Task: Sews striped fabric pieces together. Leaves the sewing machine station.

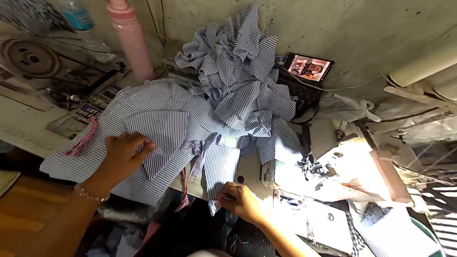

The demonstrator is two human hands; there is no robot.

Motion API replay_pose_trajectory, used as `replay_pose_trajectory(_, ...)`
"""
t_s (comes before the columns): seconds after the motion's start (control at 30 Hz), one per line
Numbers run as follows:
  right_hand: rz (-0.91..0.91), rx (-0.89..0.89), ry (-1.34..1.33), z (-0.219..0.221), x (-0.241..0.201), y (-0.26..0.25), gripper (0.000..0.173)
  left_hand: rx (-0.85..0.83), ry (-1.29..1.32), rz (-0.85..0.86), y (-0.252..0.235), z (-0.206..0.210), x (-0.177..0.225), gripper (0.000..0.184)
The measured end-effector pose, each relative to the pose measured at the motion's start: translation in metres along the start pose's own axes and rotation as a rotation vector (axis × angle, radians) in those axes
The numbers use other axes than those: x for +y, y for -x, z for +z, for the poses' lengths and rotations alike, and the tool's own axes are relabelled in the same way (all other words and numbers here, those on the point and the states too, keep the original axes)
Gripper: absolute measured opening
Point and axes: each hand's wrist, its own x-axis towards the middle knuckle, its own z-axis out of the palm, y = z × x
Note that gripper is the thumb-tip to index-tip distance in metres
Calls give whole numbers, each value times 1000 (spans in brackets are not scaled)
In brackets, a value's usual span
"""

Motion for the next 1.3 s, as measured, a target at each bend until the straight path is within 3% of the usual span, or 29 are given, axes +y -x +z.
replay_pose_trajectory(0.17, 86, 23, -173, -7, -1, -10, 22, 273, 169, 14, -53, 20, 51, 51)
replay_pose_trajectory(0.33, 78, 264, -273, -16, -13, -17, 16, 41, 426, 34, -89, 50, 114, 40)
replay_pose_trajectory(0.43, -12, 423, -324, -22, -27, -18, 13, 43, 489, 125, -94, 70, 138, 25)
replay_pose_trajectory(0.6, -306, 620, -193, -47, -74, -11, 15, 56, 712, 242, -82, 74, 166, 28)
replay_pose_trajectory(0.77, -301, 900, -99, -67, -97, -15, 11, -52, 949, 287, -66, 62, 190, 19)
replay_pose_trajectory(0.93, -199, 957, -117, -77, -94, -16, 9, -86, 1002, 278, -63, 63, 197, 20)
replay_pose_trajectory(1.3, -188, 982, -74, -81, -88, -12, 8, -149, 1015, 216, -69, 64, 208, 15)
